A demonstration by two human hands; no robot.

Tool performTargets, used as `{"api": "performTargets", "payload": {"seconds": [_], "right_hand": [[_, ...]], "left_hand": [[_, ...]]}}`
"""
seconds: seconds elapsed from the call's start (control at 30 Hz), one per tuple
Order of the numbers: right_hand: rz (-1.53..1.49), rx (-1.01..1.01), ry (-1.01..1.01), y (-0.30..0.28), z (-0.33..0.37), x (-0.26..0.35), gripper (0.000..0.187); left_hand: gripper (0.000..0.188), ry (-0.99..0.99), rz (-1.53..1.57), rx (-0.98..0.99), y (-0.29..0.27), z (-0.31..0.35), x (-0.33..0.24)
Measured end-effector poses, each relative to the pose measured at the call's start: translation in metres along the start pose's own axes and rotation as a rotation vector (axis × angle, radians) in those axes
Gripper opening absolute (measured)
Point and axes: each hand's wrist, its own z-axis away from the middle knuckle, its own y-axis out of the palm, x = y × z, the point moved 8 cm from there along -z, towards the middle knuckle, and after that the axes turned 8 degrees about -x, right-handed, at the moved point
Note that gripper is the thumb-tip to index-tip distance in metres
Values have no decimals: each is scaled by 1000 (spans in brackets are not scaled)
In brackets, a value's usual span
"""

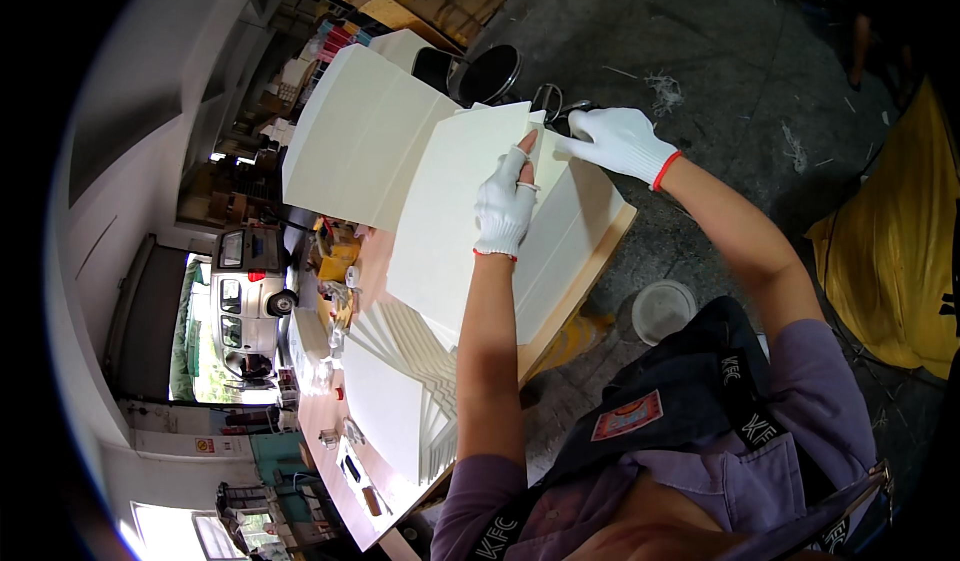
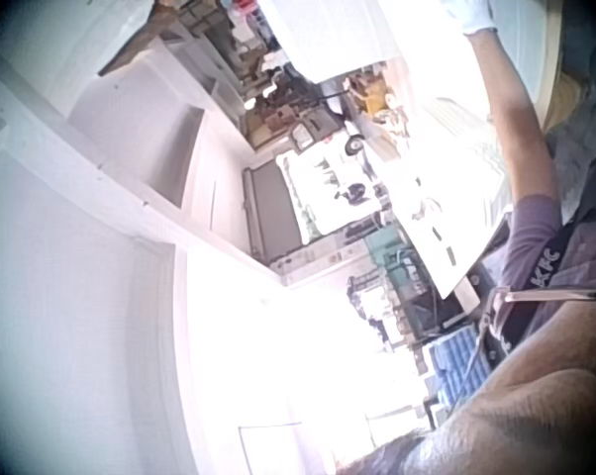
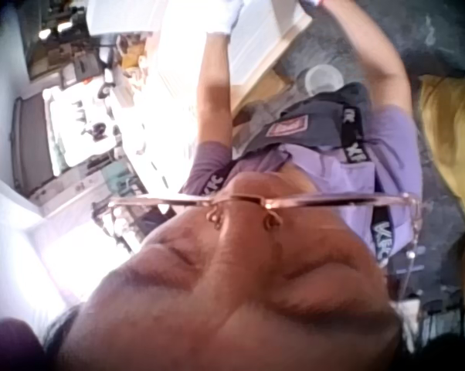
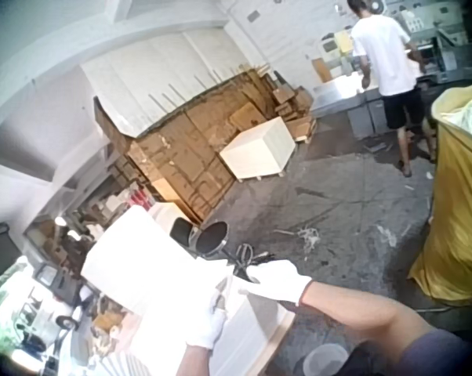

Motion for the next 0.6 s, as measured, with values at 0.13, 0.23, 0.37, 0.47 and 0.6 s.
{"api": "performTargets", "payload": {"seconds": [0.13,0.23,0.37,0.47,0.6], "right_hand": [[76,-105,-315,-7,-1,12,34],[-118,-120,-237,0,-9,11,34],[-479,-67,120,18,-12,5,43],[-539,-34,249,25,-8,-2,47],[-556,-76,269,27,-5,-2,47]], "left_hand": [[32,108,-3,-7,3,-2,0],[28,82,-5,12,6,-2,1],[26,52,-14,8,5,-3,3],[28,-2,-35,43,5,-3,0],[35,-25,-75,43,6,-2,4]]}}
